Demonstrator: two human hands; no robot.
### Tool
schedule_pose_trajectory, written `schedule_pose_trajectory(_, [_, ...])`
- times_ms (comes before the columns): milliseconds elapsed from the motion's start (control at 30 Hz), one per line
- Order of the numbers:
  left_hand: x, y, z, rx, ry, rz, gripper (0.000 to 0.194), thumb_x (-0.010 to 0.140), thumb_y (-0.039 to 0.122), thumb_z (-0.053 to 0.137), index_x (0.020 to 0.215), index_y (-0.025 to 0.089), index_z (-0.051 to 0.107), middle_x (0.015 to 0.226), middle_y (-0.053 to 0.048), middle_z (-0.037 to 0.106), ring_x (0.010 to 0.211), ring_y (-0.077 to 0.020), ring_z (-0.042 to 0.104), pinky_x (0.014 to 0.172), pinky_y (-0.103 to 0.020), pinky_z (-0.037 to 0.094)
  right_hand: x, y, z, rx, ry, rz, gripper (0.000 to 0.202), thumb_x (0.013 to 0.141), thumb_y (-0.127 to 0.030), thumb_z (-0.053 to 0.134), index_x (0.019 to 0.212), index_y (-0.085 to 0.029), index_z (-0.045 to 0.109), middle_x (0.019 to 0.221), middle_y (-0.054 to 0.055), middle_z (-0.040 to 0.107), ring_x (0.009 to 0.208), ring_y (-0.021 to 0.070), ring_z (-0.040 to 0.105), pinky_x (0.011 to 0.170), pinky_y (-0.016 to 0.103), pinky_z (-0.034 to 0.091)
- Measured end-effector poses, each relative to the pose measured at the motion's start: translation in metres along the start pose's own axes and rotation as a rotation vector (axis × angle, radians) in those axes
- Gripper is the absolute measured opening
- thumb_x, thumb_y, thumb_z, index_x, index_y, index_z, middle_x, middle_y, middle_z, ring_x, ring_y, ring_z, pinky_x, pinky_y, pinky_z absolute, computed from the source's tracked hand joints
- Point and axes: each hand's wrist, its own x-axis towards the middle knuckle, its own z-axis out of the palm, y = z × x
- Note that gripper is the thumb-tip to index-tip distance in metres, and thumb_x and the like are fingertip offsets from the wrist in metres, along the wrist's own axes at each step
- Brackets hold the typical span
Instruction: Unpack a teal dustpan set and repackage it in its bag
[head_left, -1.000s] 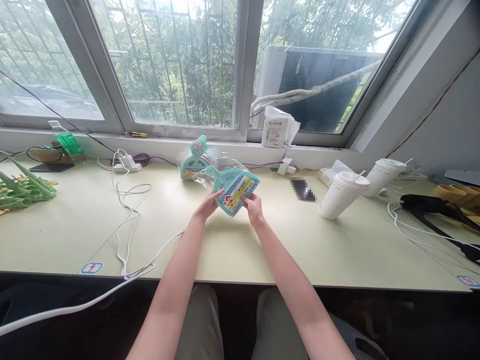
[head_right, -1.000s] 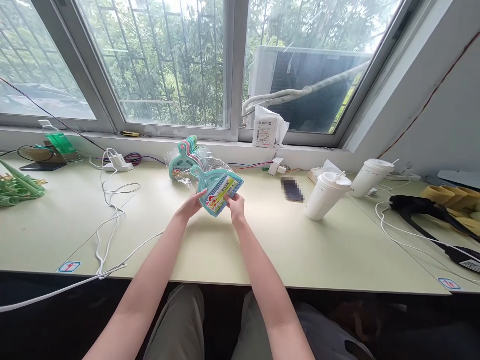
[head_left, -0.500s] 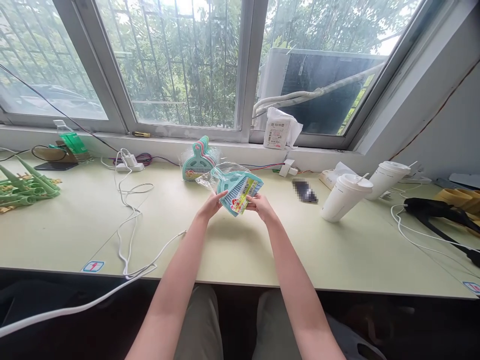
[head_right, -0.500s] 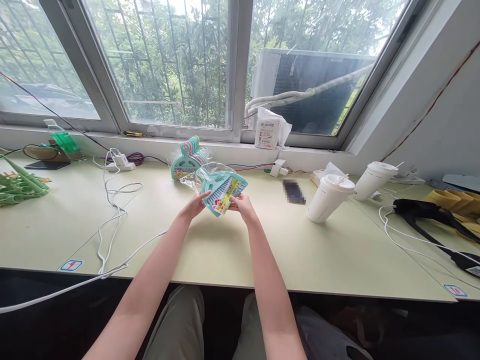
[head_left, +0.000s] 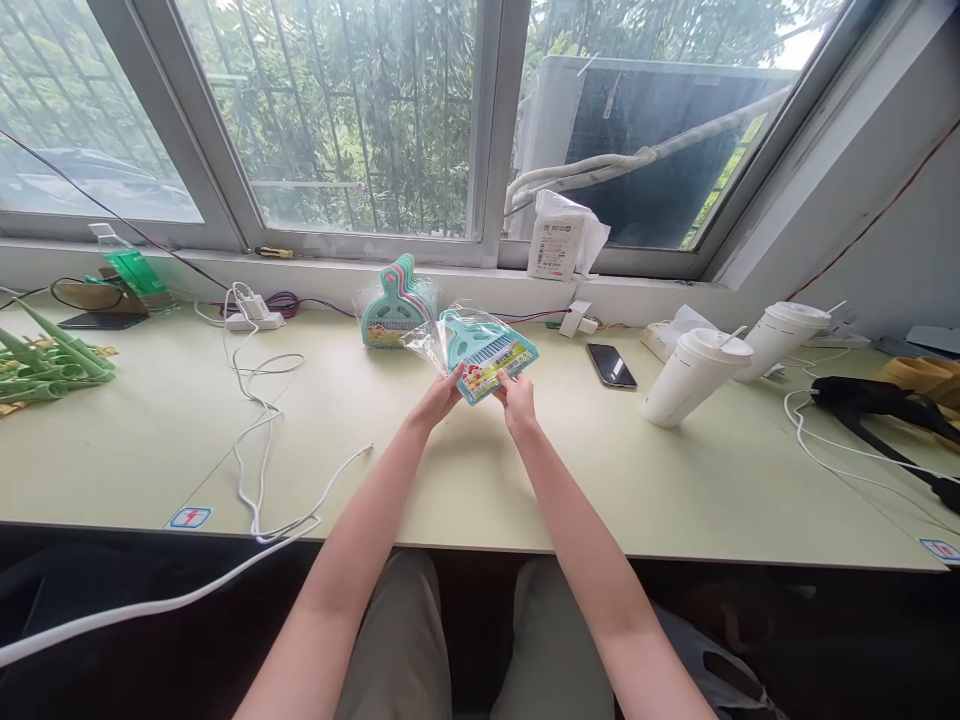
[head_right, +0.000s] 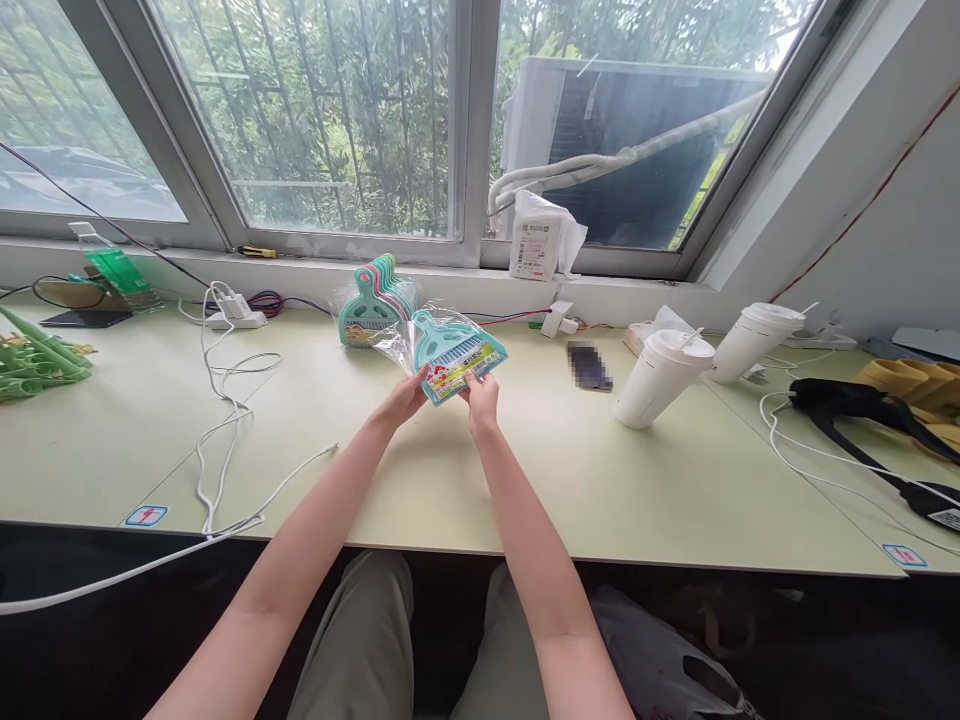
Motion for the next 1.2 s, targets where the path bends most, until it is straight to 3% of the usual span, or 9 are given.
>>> schedule_pose_trajectory(267, [-0.005,0.013,0.008,0.010,0.023,0.148,0.053,0.081,0.034,0.068,0.129,0.019,0.054,0.124,-0.009,0.064,0.124,-0.0274,0.053,0.106,-0.042,0.041,0.004,-0.012,-0.001,0.016,-0.106,0.031,0.018,0.077,-0.016,0.067,0.092,-0.019,0.058,0.090,0.003,0.071,0.083,0.0168,0.069,0.082,0.038,0.060])
schedule_pose_trajectory(400, [-0.008,0.012,0.007,0.030,-0.005,0.065,0.049,0.081,0.035,0.067,0.127,0.020,0.057,0.126,-0.008,0.063,0.121,-0.0277,0.055,0.103,-0.041,0.044,0.004,-0.014,-0.002,-0.034,-0.149,-0.050,0.022,0.076,-0.020,0.068,0.096,-0.018,0.058,0.090,0.003,0.070,0.081,0.0165,0.068,0.080,0.038,0.059])
schedule_pose_trajectory(600, [-0.006,0.002,0.011,0.080,-0.115,-0.045,0.047,0.080,0.036,0.069,0.121,0.017,0.060,0.124,-0.012,0.063,0.117,-0.0285,0.058,0.100,-0.041,0.045,0.001,-0.009,0.002,0.016,-0.041,-0.146,0.023,0.078,-0.021,0.064,0.100,-0.020,0.056,0.096,0.003,0.069,0.081,0.0140,0.067,0.080,0.033,0.057])
schedule_pose_trajectory(700, [-0.004,0.000,0.016,0.094,-0.048,0.034,0.051,0.076,0.033,0.073,0.123,0.018,0.057,0.124,-0.011,0.063,0.117,-0.0278,0.057,0.101,-0.041,0.044,0.000,-0.005,0.004,0.039,-0.033,-0.148,0.025,0.078,-0.023,0.063,0.102,-0.020,0.056,0.100,0.004,0.069,0.087,0.0147,0.067,0.082,0.032,0.057])
schedule_pose_trajectory(867, [0.001,-0.009,0.023,0.195,0.157,0.232,0.079,0.066,0.027,0.080,0.135,0.023,0.042,0.124,-0.009,0.062,0.118,-0.0262,0.056,0.099,-0.039,0.045,0.002,0.004,0.006,0.078,0.023,-0.139,0.027,0.077,-0.026,0.063,0.102,-0.020,0.055,0.102,0.005,0.069,0.093,0.0168,0.067,0.083,0.034,0.057])
schedule_pose_trajectory(967, [0.001,-0.017,0.028,0.236,0.275,0.307,0.073,0.077,0.032,0.071,0.140,0.028,0.034,0.130,-0.006,0.057,0.124,-0.0239,0.051,0.101,-0.035,0.043,0.003,0.009,0.005,0.106,0.038,-0.127,0.028,0.077,-0.027,0.063,0.103,-0.022,0.054,0.103,0.005,0.068,0.096,0.0174,0.067,0.084,0.035,0.057])
schedule_pose_trajectory(1067, [-0.003,-0.020,0.034,0.247,0.374,0.363,0.069,0.087,0.032,0.060,0.145,0.034,0.022,0.143,-0.003,0.045,0.137,-0.0201,0.036,0.108,-0.031,0.036,0.000,0.012,0.007,0.137,0.018,-0.110,0.028,0.077,-0.026,0.062,0.104,-0.022,0.054,0.105,0.005,0.067,0.096,0.0169,0.067,0.085,0.035,0.057])
schedule_pose_trajectory(1200, [-0.009,-0.020,0.039,0.253,0.407,0.380,0.071,0.092,0.034,0.050,0.149,0.034,0.007,0.155,-0.002,0.028,0.145,-0.0183,0.020,0.115,-0.032,0.024,-0.005,0.013,0.011,0.137,-0.021,-0.109,0.028,0.077,-0.025,0.062,0.103,-0.022,0.054,0.107,0.005,0.066,0.099,0.0164,0.066,0.087,0.035,0.056])
